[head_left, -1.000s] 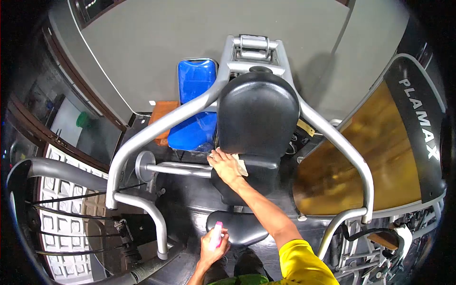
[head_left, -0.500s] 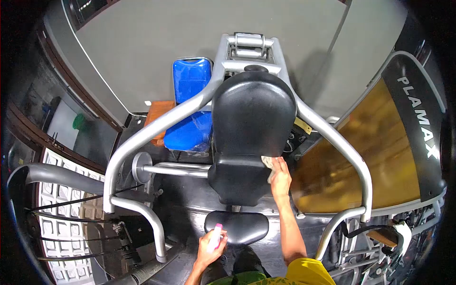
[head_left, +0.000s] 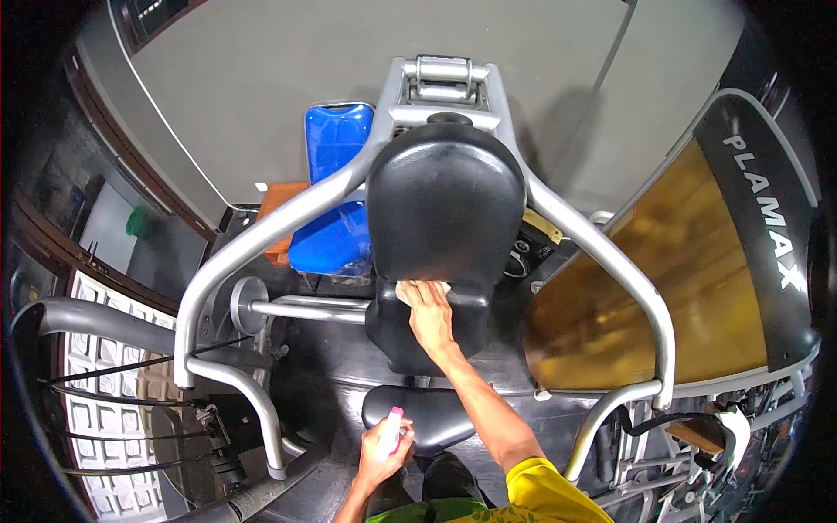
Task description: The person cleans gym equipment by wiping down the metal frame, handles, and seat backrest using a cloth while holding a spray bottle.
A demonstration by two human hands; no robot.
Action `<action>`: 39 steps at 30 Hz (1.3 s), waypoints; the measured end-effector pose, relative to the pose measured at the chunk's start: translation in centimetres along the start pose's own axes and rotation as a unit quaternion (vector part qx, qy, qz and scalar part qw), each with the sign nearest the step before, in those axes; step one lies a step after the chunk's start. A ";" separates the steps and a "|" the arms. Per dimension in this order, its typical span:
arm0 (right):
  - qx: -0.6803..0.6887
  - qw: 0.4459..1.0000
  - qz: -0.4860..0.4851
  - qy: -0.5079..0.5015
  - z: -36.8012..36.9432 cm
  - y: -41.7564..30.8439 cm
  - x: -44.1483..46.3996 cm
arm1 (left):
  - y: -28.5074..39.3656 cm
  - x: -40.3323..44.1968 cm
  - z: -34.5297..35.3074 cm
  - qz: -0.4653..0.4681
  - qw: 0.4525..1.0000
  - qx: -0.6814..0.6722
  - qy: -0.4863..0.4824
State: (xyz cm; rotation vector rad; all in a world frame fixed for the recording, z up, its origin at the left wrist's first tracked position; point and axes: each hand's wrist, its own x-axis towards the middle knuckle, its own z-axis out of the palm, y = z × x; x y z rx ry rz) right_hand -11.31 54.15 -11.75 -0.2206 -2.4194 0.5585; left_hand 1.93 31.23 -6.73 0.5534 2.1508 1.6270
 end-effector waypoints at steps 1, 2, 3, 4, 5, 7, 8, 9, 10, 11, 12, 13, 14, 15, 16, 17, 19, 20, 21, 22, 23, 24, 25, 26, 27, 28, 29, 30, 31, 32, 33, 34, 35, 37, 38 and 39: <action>-0.002 1.000 0.002 -0.001 -0.4 0.3 -0.1 | -0.3 0.0 0.3 0.020 1.000 0.006 0.011; -0.006 1.000 -0.018 -0.020 -1.0 0.7 -0.2 | -0.5 -0.1 0.6 0.019 1.000 0.005 0.010; -0.010 0.999 -0.037 -0.038 -1.6 1.0 -0.3 | -0.7 -0.2 0.8 0.023 1.000 0.005 0.012; -0.012 0.999 -0.035 -0.037 -2.1 1.4 -0.4 | -0.8 -0.1 0.9 0.029 0.999 0.004 0.014; -0.023 0.997 -0.012 -0.067 -2.8 1.9 -0.4 | -0.8 0.0 1.0 0.030 0.999 0.003 0.011; -0.040 0.995 0.023 -0.091 -4.1 2.9 -0.8 | -0.5 -0.1 0.5 0.020 1.000 0.002 -0.014; -0.036 0.995 0.045 -0.082 -5.1 3.3 -1.3 | -0.6 -0.2 0.2 0.020 1.000 0.001 -0.017; -0.050 0.995 0.059 -0.070 -5.9 3.9 -2.0 | -0.7 -0.4 -0.2 -0.008 0.999 -0.032 -0.035; -0.064 0.994 0.073 -0.056 -6.7 4.6 -2.6 | -0.8 -0.5 -0.6 -0.034 0.996 -0.065 -0.053; -0.058 0.993 0.093 -0.035 -7.0 5.7 -3.4 | -0.7 -0.3 -1.0 -0.034 0.996 -0.066 -0.057; -0.053 0.992 0.113 -0.014 -7.1 6.7 -4.3 | -0.6 -0.1 -1.3 0.021 0.997 -0.063 -0.050; -0.025 0.990 0.141 0.010 -7.5 7.1 -4.9 | -0.5 0.1 -1.6 0.076 0.994 -0.059 -0.042; 0.021 0.984 0.170 0.039 -7.3 8.1 -5.6 | -0.2 0.2 -2.1 0.077 0.994 -0.059 -0.044; 0.091 0.969 0.223 0.058 -7.0 8.3 -5.7 | 0.3 0.1 -2.5 0.072 0.994 -0.066 -0.040; 0.156 0.945 0.275 0.079 -7.1 8.7 -5.9 | 0.3 0.2 -2.6 0.067 0.994 -0.076 -0.041; 0.138 0.938 0.307 0.081 -6.1 10.1 -6.8 | -0.4 0.3 -2.8 0.090 0.992 -0.067 -0.049; 0.154 0.908 0.385 0.064 -4.3 12.1 -8.0 | -1.3 0.3 -3.8 0.094 0.992 -0.058 -0.068; 0.153 0.906 0.389 0.065 -4.1 12.2 -8.6 | -1.5 0.2 -4.0 0.092 0.991 -0.058 -0.073; 0.141 0.922 0.353 0.074 -4.1 11.9 -8.6 | -1.8 0.2 -4.3 0.087 0.991 -0.063 -0.077; 0.129 0.936 0.317 0.080 -4.2 11.5 -8.8 | -2.2 0.1 -4.6 0.081 0.991 -0.068 -0.080; 0.105 0.928 0.357 0.033 -4.6 11.2 -9.2 | -2.8 -0.1 -5.0 0.092 0.991 -0.042 -0.093; 0.104 0.926 0.360 0.034 -4.4 11.5 -10.6 | -3.1 -0.3 -5.5 0.091 0.990 -0.041 -0.096; 0.075 0.950 0.299 0.047 -3.7 12.3 -12.5 | -3.4 -0.5 -5.9 0.065 0.991 -0.019 -0.116; 0.046 0.969 0.235 0.059 -2.9 13.2 -14.2 | -3.6 -0.6 -6.2 0.040 0.990 0.002 -0.134; 0.048 0.959 0.274 0.045 -2.5 13.8 -15.4 | -3.9 -0.7 -6.5 0.043 0.990 -0.030 -0.129; 0.008 0.964 0.257 0.063 -2.3 14.0 -16.1 | -4.1 -0.9 -6.7 0.041 0.990 -0.029 -0.128; 0.015 0.947 0.320 0.033 -2.3 14.3 -16.7 | -4.4 -1.0 -7.0 0.050 0.990 -0.016 -0.131; 0.022 0.924 0.382 0.003 -2.4 14.7 -17.3 | -4.5 -1.0 -7.4 0.061 0.989 -0.001 -0.136; 0.031 0.879 0.471 -0.070 -2.2 15.2 -18.0 | -4.5 -1.1 -7.7 0.060 0.989 0.003 -0.138; 0.033 0.877 0.475 -0.068 -1.6 15.3 -18.7 | -4.3 -1.2 -8.0 0.042 0.989 -0.003 -0.140; 0.088 0.875 0.476 -0.002 -1.3 14.8 -18.5 | -4.3 -1.1 -8.3 0.025 0.990 -0.010 -0.141; 0.143 0.867 0.474 0.063 -1.2 14.4 -18.4 | -4.5 -1.1 -8.4 0.026 0.989 -0.008 -0.144; 0.137 0.878 0.449 0.095 -1.0 14.2 -18.1 | -4.8 -1.2 -8.6 0.029 0.989 -0.008 -0.142; 0.215 0.885 0.382 0.156 -0.5 14.2 -15.8 | -4.9 -1.4 -8.8 0.030 0.989 -0.007 -0.143; 0.218 0.896 0.358 0.149 -0.3 14.8 -14.8 | -4.7 -1.3 -8.8 0.051 0.989 -0.004 -0.140; 0.168 0.896 0.386 0.140 -2.5 11.7 -11.7 | -4.6 -1.1 -8.7 0.074 0.988 -0.003 -0.135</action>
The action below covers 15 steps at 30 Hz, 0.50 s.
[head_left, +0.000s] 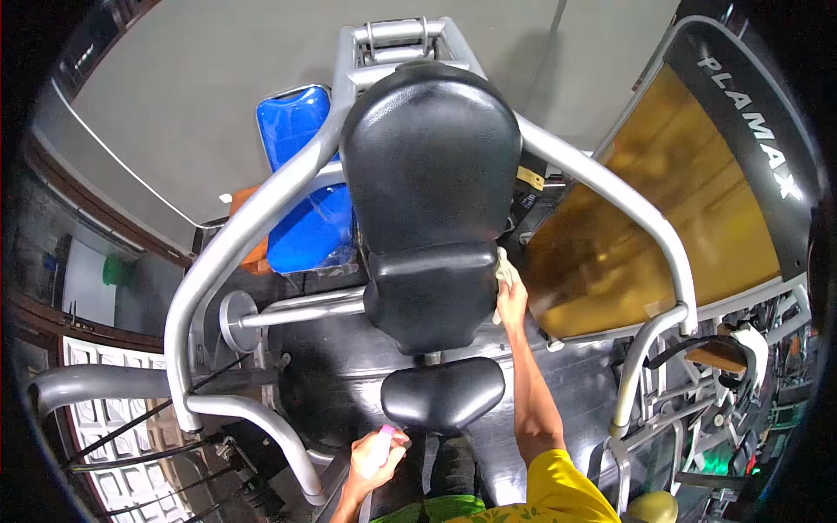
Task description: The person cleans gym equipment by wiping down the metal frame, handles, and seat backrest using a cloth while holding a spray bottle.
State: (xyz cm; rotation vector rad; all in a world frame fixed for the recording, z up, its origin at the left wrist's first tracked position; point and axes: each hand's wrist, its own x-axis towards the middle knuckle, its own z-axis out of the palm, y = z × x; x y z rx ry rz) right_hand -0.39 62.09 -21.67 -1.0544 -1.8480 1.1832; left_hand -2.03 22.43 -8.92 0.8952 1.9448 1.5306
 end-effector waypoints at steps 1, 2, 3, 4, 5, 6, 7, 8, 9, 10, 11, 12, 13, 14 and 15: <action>0.031 0.999 0.004 -0.025 -0.3 -2.3 1.1 | 0.0 0.1 0.1 0.003 1.000 -0.002 -0.002; 0.047 0.998 -0.022 -0.022 -0.6 -3.7 1.9 | 0.0 0.1 0.1 -0.008 1.000 0.006 -0.007; 0.065 0.997 -0.050 -0.018 -0.7 -4.5 2.8 | 0.0 0.2 0.2 -0.017 1.000 0.014 -0.011; 0.064 0.996 -0.053 -0.016 -0.5 -5.0 3.7 | -0.1 0.3 0.4 -0.014 1.000 0.013 -0.012; 0.131 0.991 -0.022 -0.014 -0.3 -5.5 4.5 | -0.2 0.4 0.7 -0.006 1.000 0.005 -0.001; 0.197 0.980 0.010 -0.013 -0.1 -5.6 4.9 | 0.3 0.8 1.0 0.002 1.000 -0.002 0.009; 0.168 0.986 -0.009 -0.005 0.4 -5.7 5.0 | 0.9 1.0 1.2 0.003 1.000 -0.003 0.010; 0.074 0.997 -0.035 -0.002 0.7 -5.7 4.8 | 1.7 1.3 1.3 -0.005 1.000 -0.004 0.007; -0.021 0.998 -0.061 0.001 0.9 -6.0 4.6 | 2.4 1.5 1.3 -0.014 1.000 -0.004 0.004; -0.054 0.990 -0.127 -0.001 0.8 -5.9 4.2 | 2.2 1.1 1.5 -0.053 0.998 -0.041 -0.011; -0.052 0.990 -0.129 -0.001 0.6 -5.9 3.7 | 2.2 1.3 1.4 -0.052 0.998 -0.040 -0.009; -0.077 0.982 -0.172 -0.013 0.3 -6.5 3.2 | 2.1 1.6 1.3 0.016 0.999 0.013 -0.025; -0.103 0.971 -0.216 -0.026 0.0 -6.8 2.7 | 2.1 1.7 1.2 0.082 0.994 0.066 -0.040; -0.119 0.962 -0.245 -0.023 -0.3 -6.9 2.4 | 2.3 1.6 1.0 0.049 0.995 0.060 -0.067; -0.118 0.961 -0.248 -0.025 -0.5 -6.7 2.0 | 2.4 1.5 0.9 0.049 0.995 0.060 -0.065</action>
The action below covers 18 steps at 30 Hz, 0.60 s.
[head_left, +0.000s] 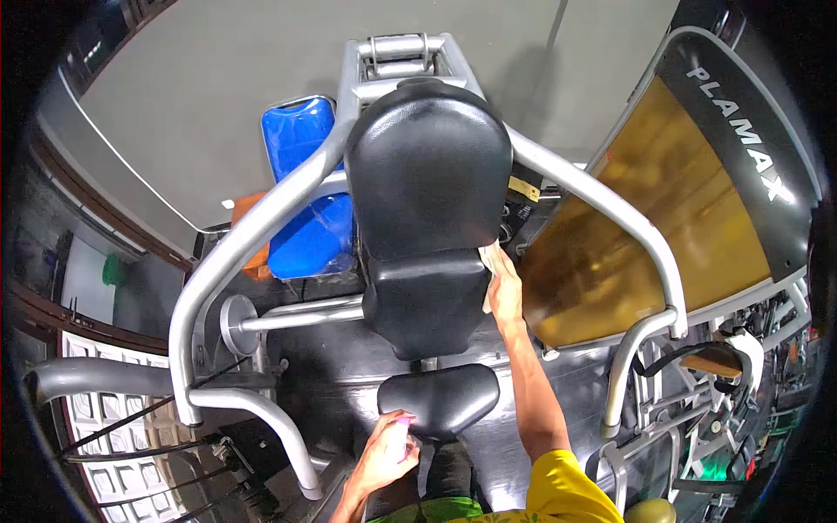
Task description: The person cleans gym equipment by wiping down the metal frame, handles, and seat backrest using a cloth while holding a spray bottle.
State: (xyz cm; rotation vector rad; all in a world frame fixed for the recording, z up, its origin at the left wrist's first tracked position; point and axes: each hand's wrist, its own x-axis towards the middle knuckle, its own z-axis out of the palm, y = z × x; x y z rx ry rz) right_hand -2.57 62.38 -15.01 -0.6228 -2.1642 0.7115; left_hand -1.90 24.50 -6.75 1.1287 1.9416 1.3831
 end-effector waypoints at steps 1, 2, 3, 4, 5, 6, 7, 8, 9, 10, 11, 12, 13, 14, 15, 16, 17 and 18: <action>0.000 1.000 0.005 -0.005 -0.1 0.2 -0.5 | 0.1 -0.1 -0.1 -0.028 0.999 -0.021 -0.010; 0.000 1.000 0.009 -0.009 -0.1 0.4 -0.9 | 0.2 -0.2 -0.1 -0.056 0.997 -0.043 -0.020; 0.022 1.000 -0.004 0.004 0.2 1.2 -1.6 | 0.2 -0.4 0.0 -0.055 0.997 -0.042 -0.017; 0.023 1.000 -0.006 0.003 0.0 1.1 -2.6 | 0.1 -0.7 0.1 -0.080 0.990 -0.113 -0.017; -0.010 1.000 -0.006 -0.004 -0.2 1.0 -3.6 | 0.0 -0.9 0.2 -0.105 0.977 -0.183 -0.017; -0.044 0.999 -0.007 -0.011 -0.2 0.8 -4.4 | 0.1 -0.9 0.3 -0.105 0.977 -0.183 -0.012; -0.041 0.999 -0.009 -0.013 -0.5 -0.1 -4.9 | 0.2 -1.0 0.3 -0.080 0.985 -0.154 -0.010; -0.026 0.999 0.013 -0.036 -1.1 -1.0 -5.3 | 0.3 -0.9 0.3 -0.055 0.991 -0.123 -0.007; -0.011 0.998 0.034 -0.059 -1.6 -2.2 -5.2 | 0.6 -0.9 0.4 -0.071 0.986 -0.148 0.017; -0.009 0.998 0.032 -0.061 -1.6 -3.2 -5.0 | 0.6 -0.9 0.2 -0.071 0.986 -0.147 0.021; 0.014 0.996 0.009 -0.085 -1.4 -4.4 -4.7 | 0.5 -0.7 0.0 -0.089 0.987 -0.132 0.011; 0.036 0.993 -0.013 -0.111 -1.1 -5.6 -4.5 | 0.4 -0.7 -0.2 -0.106 0.987 -0.118 0.000; 0.043 0.989 -0.089 -0.111 -0.3 -7.2 -3.7 | 0.0 -0.7 -0.2 -0.106 0.987 -0.119 0.004; 0.000 0.980 -0.139 -0.139 0.8 -8.5 -3.0 | -0.7 -0.8 -0.2 -0.069 0.991 -0.116 0.019; -0.011 0.970 -0.189 -0.150 2.6 -9.5 -2.4 | -1.1 -1.0 -0.2 -0.033 0.993 -0.111 0.034; -0.056 0.948 -0.281 -0.136 3.2 -11.7 -0.9 | -1.0 -0.9 -0.3 -0.034 0.992 -0.111 0.037; -0.082 0.928 -0.336 -0.139 4.2 -13.6 0.4 | -0.8 -0.7 -0.5 -0.017 0.996 -0.076 0.051; -0.105 0.916 -0.362 -0.136 6.5 -14.0 1.0 | -0.5 -0.6 -0.7 -0.001 0.997 -0.040 0.066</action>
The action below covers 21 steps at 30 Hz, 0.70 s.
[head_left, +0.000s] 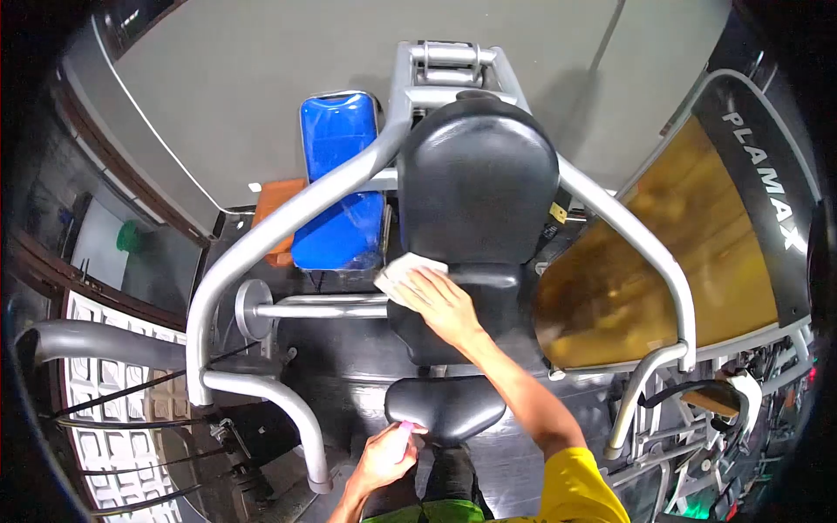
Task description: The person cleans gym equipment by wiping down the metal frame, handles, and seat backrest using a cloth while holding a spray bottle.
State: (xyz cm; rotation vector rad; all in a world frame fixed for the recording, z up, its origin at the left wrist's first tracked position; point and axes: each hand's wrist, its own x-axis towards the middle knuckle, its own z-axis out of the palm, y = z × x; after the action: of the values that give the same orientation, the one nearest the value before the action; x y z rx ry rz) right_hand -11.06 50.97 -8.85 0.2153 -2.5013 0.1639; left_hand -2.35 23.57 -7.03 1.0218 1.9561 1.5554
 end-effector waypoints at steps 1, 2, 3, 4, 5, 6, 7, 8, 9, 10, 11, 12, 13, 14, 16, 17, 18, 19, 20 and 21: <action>-0.045 0.998 -0.020 -0.048 2.9 -0.1 1.1 | 0.2 -0.2 -0.2 -0.003 1.000 0.000 0.004; -0.088 0.990 -0.044 -0.097 5.6 -0.6 2.0 | 0.4 -0.5 -0.6 -0.020 1.000 0.017 0.010; -0.117 0.968 -0.054 -0.213 6.5 -1.2 2.2 | 0.7 -0.5 -0.8 -0.035 0.999 0.033 0.012; -0.145 0.932 -0.063 -0.326 7.2 -1.8 2.3 | 1.1 -0.5 -1.0 -0.037 0.999 0.032 0.016; -0.223 0.885 -0.114 -0.392 8.5 -2.2 2.1 | 1.6 -0.4 -1.3 -0.004 0.999 0.033 0.029; -0.222 0.885 -0.119 -0.391 9.5 -2.6 2.1 | 1.7 -0.3 -1.4 0.029 0.998 0.036 0.046; -0.227 0.882 -0.093 -0.402 10.5 -3.1 2.0 | 1.6 -0.5 -1.3 0.032 0.997 0.022 0.062; -0.231 0.879 -0.066 -0.411 11.5 -3.7 1.9 | 1.6 -0.8 -1.4 0.028 0.997 0.025 0.066; -0.208 0.894 -0.046 -0.393 12.8 -3.8 1.5 | 1.7 -1.1 -1.5 -0.002 0.998 -0.010 0.060; -0.205 0.895 -0.051 -0.392 13.8 -3.9 1.1 | 2.0 -1.2 -1.7 -0.031 0.997 -0.045 0.054; -0.195 0.891 -0.037 -0.408 14.8 -4.0 0.7 | 2.5 -1.3 -1.9 -0.063 0.997 -0.032 0.030; -0.184 0.887 -0.023 -0.423 16.0 -4.3 0.3 | 2.2 -1.0 -2.1 -0.065 0.997 -0.030 0.035; -0.215 0.872 -0.013 -0.439 17.5 -4.9 -0.2 | 1.9 -0.6 -2.3 0.023 0.999 0.029 0.036; -0.209 0.873 -0.019 -0.440 18.8 -5.4 -1.0 | 1.8 -0.4 -2.4 0.107 0.990 0.088 0.036; -0.218 0.841 -0.055 -0.492 20.9 -6.3 -2.4 | 2.0 -0.6 -2.8 0.085 0.992 0.079 0.045; -0.206 0.843 -0.102 -0.486 23.5 -6.1 -4.3 | 1.9 -0.8 -3.2 0.082 0.992 0.092 0.042; -0.203 0.845 -0.104 -0.485 24.1 -6.5 -5.0 | 1.8 -0.7 -3.4 0.080 0.991 0.104 0.040; -0.231 0.814 -0.138 -0.515 24.8 -6.9 -5.7 | 2.2 -0.4 -3.7 0.073 0.992 0.094 0.045; -0.259 0.779 -0.172 -0.544 25.3 -7.4 -6.6 | 1.9 -0.7 -3.8 0.070 0.992 0.096 0.047; -0.269 0.745 -0.248 -0.557 26.4 -7.3 -8.4 | 1.4 -1.3 -3.8 0.039 0.995 0.078 0.041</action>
State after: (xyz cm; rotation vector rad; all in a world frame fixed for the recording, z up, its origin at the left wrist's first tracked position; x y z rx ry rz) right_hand -18.08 40.37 -34.51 0.9402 -3.3167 -1.2538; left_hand -3.89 20.36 -4.79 1.1250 2.1450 1.5273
